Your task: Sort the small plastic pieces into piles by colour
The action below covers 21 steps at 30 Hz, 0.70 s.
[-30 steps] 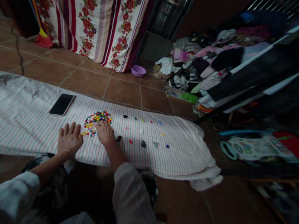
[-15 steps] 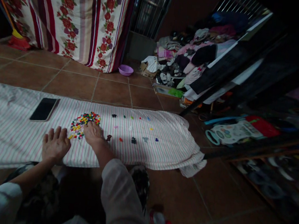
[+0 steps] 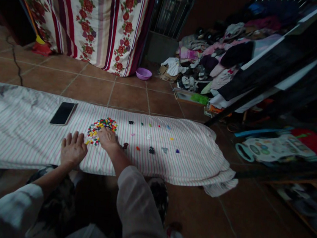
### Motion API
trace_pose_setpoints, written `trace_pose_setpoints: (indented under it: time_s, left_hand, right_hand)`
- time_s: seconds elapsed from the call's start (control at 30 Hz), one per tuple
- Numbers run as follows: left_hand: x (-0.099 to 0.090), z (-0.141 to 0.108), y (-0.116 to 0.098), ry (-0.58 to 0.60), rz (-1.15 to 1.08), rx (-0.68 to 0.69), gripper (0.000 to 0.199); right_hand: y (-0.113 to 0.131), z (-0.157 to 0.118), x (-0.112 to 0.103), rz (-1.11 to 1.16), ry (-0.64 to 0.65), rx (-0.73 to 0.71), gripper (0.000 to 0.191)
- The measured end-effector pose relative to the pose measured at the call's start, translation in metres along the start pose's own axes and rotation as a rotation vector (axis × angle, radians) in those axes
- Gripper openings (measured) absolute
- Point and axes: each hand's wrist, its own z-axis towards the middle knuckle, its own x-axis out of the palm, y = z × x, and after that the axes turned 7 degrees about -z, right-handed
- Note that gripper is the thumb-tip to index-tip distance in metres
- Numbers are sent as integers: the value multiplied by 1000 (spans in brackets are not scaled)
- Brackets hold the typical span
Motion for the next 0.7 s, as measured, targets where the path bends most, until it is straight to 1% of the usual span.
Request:
trace_pose_setpoints:
  time_s: [0.13,0.23,0.4,0.57,0.7]
  left_hand:
    - [-3,1,-1,8,-2,3,54]
    - [-4,0,-1,15,-13,-2,54]
    - [-3,-1,0,14,-44,-3,55]
    - [-2,-1,0,0,-28,13,53]
    - [-4,-2,-1,8,-12,4,54]
  right_hand:
    - [-5,3,6,57,-33,2,21]
    - [-9,3,9,122,-75,30,21]
    - [-11,-1,9,229,-111,57,21]
    - [-19,-10,7,335,-182,150,18]
    - [-37,-20,9,361,-232,237,21]
